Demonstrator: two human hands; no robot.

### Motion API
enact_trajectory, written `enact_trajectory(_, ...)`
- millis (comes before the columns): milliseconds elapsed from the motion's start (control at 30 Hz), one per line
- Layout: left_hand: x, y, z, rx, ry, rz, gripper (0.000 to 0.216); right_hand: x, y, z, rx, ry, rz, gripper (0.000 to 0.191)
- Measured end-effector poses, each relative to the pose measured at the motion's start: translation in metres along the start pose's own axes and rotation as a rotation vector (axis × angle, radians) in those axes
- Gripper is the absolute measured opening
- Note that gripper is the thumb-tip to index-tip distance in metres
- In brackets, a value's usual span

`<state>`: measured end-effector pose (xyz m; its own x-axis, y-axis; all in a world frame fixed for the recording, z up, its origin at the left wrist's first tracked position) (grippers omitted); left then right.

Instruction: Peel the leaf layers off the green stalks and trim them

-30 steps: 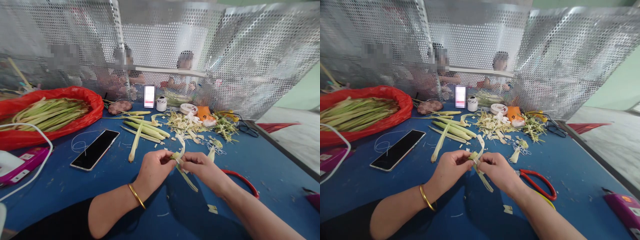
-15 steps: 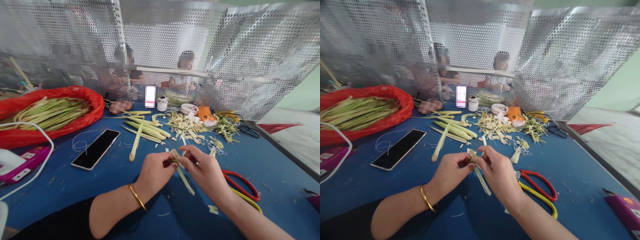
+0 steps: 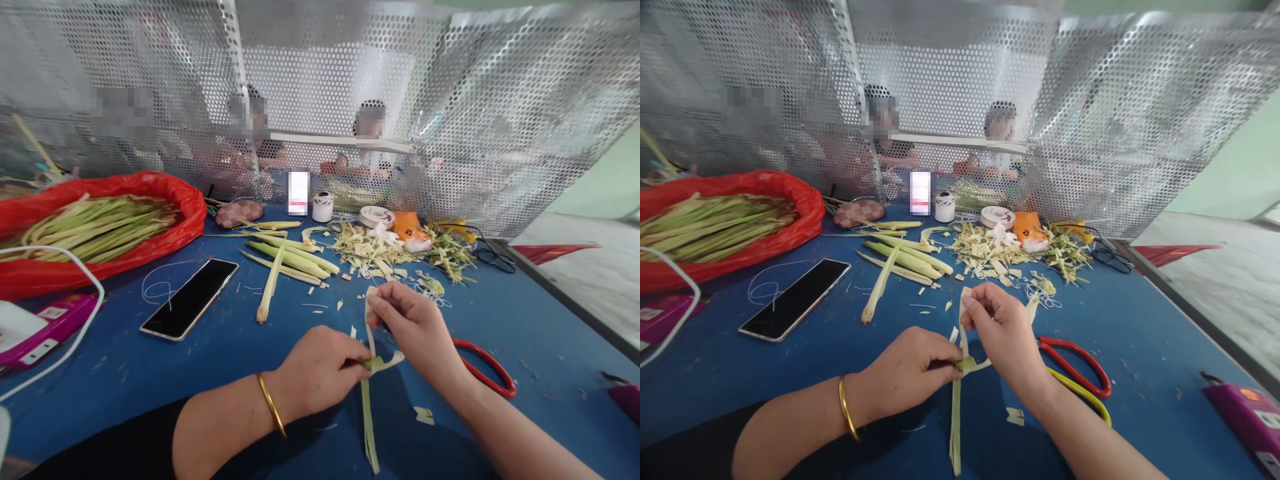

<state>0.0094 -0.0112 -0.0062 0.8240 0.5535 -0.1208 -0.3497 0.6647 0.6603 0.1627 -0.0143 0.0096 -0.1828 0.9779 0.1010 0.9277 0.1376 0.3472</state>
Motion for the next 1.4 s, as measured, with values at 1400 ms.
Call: enact_trajectory(1400,0.005,0.002,-0.008,-1.057,0.187,0.101,0.032,0.006,-0.007,0.021,0.249,-0.111,0.07,0.038)
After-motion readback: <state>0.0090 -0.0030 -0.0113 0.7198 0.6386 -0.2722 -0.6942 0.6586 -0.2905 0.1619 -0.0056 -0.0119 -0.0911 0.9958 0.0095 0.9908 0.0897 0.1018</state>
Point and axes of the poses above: each hand's wrist, its own x-axis towards the middle knuckle, its own y-axis out of the back of the hand, z = x × y, the point moved 2 cm from there along x, towards the middle knuckle, and after that the axes turned 13 degrees about -z, right-handed, at the moved point
